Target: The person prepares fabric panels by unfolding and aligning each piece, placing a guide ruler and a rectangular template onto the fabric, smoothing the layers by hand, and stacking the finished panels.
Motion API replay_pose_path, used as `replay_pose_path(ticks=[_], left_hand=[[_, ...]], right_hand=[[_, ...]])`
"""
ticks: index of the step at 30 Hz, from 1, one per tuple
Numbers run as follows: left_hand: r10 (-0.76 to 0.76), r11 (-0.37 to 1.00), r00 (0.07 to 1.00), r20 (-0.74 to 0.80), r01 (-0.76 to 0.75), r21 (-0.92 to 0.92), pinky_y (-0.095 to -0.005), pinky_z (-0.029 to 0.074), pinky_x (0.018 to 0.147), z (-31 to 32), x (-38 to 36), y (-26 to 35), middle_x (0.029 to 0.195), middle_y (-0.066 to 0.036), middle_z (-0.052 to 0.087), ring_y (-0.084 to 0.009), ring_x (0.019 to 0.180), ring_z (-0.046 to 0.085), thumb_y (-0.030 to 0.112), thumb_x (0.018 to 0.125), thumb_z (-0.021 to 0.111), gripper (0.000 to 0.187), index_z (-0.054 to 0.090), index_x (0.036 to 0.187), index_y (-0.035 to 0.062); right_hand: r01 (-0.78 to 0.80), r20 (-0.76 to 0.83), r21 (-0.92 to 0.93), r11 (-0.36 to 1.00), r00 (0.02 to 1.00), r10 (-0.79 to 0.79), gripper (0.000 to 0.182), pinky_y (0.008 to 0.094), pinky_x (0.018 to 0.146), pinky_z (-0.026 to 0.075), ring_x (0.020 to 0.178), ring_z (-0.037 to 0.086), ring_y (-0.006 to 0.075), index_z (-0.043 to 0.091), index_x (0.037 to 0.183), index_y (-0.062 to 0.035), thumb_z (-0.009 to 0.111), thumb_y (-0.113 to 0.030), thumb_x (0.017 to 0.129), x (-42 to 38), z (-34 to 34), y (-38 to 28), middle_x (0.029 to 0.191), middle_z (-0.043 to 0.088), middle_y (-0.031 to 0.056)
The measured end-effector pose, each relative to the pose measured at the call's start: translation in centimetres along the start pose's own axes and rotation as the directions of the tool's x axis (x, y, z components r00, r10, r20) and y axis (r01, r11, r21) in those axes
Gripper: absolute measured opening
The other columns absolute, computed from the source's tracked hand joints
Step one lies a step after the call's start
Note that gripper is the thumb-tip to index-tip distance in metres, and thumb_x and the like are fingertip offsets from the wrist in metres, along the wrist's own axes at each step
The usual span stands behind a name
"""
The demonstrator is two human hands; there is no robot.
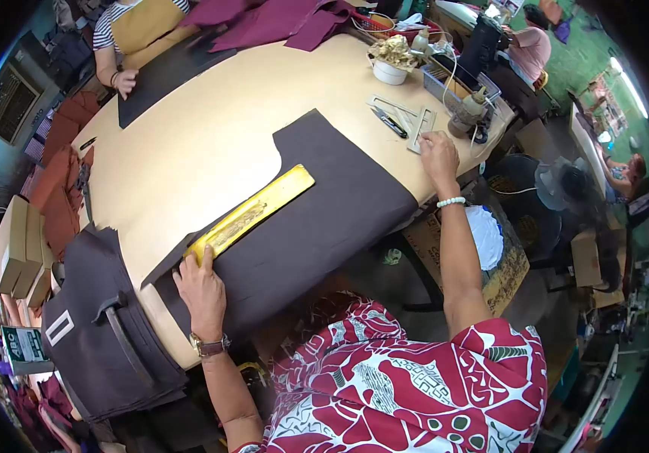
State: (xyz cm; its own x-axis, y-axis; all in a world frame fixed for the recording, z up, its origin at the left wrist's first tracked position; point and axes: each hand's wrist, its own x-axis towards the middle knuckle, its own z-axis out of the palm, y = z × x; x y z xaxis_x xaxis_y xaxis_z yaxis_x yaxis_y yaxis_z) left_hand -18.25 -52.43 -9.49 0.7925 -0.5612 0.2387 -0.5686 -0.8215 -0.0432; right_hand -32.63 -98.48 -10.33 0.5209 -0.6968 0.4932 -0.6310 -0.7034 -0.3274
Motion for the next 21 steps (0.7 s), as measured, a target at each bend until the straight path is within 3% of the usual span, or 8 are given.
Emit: replay_pose_path(ticks=[4,7,9,14,16,18,19,21], left_hand=[[0.026,1.0,0.999,-0.045,-0.026,-0.003,-0.0381,0.041,0.083,0.3,0.2,-0.3,0.102,-0.012,0.055,-0.0271,0.098,0.052,0.003,0.082,0.05,0.039,0.06,0.118,0.0123],[0.011,0.997,1.0,0.011,-0.01,-0.075,-0.0481,0.039,0.091,0.6,0.2,-0.7,0.106,-0.014,0.053,-0.0293,0.101,0.051,0.004,0.08,0.052,0.041,0.059,0.12,0.0094],[0.018,0.997,1.0,0.01,-0.017,-0.071,-0.046,0.04,0.088,0.3,0.3,-0.7,0.104,-0.013,0.053,-0.0288,0.099,0.051,0.004,0.08,0.052,0.04,0.06,0.118,0.0096],[0.04,0.993,0.999,-0.025,-0.043,-0.112,-0.0398,0.04,0.076,0.1,0.8,-1.1,0.093,-0.01,0.053,-0.0277,0.091,0.051,0.005,0.079,0.052,0.031,0.064,0.107,0.0099],[0.079,0.991,0.996,-0.042,-0.083,-0.109,-0.0389,0.043,0.074,-0.4,1.2,-1.3,0.091,-0.011,0.054,-0.0283,0.088,0.053,0.005,0.083,0.051,0.025,0.064,0.104,0.0093],[0.084,0.962,0.994,-0.072,-0.099,-0.253,-0.0401,0.043,0.075,0.6,1.7,-2.3,0.091,-0.011,0.054,-0.029,0.088,0.053,0.006,0.081,0.052,0.019,0.065,0.095,0.0073],[0.073,0.94,0.995,-0.075,-0.093,-0.329,-0.04,0.045,0.074,0.4,2.1,-2.4,0.09,-0.011,0.056,-0.0297,0.086,0.055,0.007,0.084,0.052,0.015,0.065,0.092,0.0057],[0.046,0.908,0.999,-0.025,-0.053,-0.416,-0.0393,0.045,0.076,0.5,2.9,-3.2,0.09,-0.012,0.057,-0.0299,0.085,0.056,0.01,0.087,0.051,0.016,0.065,0.09,0.0027]], right_hand=[[0.062,0.032,-0.048,0.997,0.998,-0.06,0.021,0.0432,0.079,0.046,0.089,0.059,0.0318,0.068,0.094,-0.0057,0.061,-0.022,0.081,-1.6,-0.7,-1.0,0.092,0.063,0.0136],[0.128,0.008,-0.081,0.988,0.992,-0.128,0.02,0.0439,0.075,0.047,0.085,0.06,0.033,0.066,0.093,-0.0052,0.058,-0.021,0.084,-1.9,-0.2,-0.7,0.087,0.064,0.0145],[0.178,0.02,-0.133,0.975,0.984,-0.177,0.019,0.0449,0.071,0.049,0.079,0.062,0.0342,0.064,0.093,-0.005,0.055,-0.02,0.085,-1.4,0.1,-0.5,0.082,0.064,0.0158],[-0.025,-0.194,-0.127,0.992,0.981,0.0,0.02,0.0477,0.062,0.048,0.07,0.062,0.0379,0.058,0.102,-0.0027,0.051,-0.016,0.088,-0.3,-0.8,0.0,0.079,0.064,0.0201],[0.048,-0.41,0.006,0.999,0.911,-0.042,0.018,0.0427,0.063,0.05,0.071,0.064,0.0335,0.06,0.102,-0.0016,0.051,-0.013,0.09,0.2,-1.6,-1.3,0.081,0.065,0.0199],[0.104,-0.443,0.395,0.913,0.892,0.091,0.016,0.0356,0.063,0.05,0.069,0.064,0.0241,0.061,0.101,-0.0001,0.052,-0.009,0.091,-0.1,-3.4,-5.0,0.083,0.067,0.0161],[0.195,-0.454,0.591,0.783,0.883,0.123,0.011,0.028,0.062,0.049,0.069,0.061,0.0135,0.063,0.096,-0.0002,0.054,-0.005,0.091,-0.2,-3.2,-6.6,0.081,0.067,0.0078],[0.083,-0.14,0.854,0.513,0.987,0.073,0.013,0.0254,0.061,0.048,0.069,0.06,0.0108,0.063,0.1,-0.0009,0.055,-0.004,0.09,-1.6,-2.8,-9.3,0.082,0.065,0.0046]])
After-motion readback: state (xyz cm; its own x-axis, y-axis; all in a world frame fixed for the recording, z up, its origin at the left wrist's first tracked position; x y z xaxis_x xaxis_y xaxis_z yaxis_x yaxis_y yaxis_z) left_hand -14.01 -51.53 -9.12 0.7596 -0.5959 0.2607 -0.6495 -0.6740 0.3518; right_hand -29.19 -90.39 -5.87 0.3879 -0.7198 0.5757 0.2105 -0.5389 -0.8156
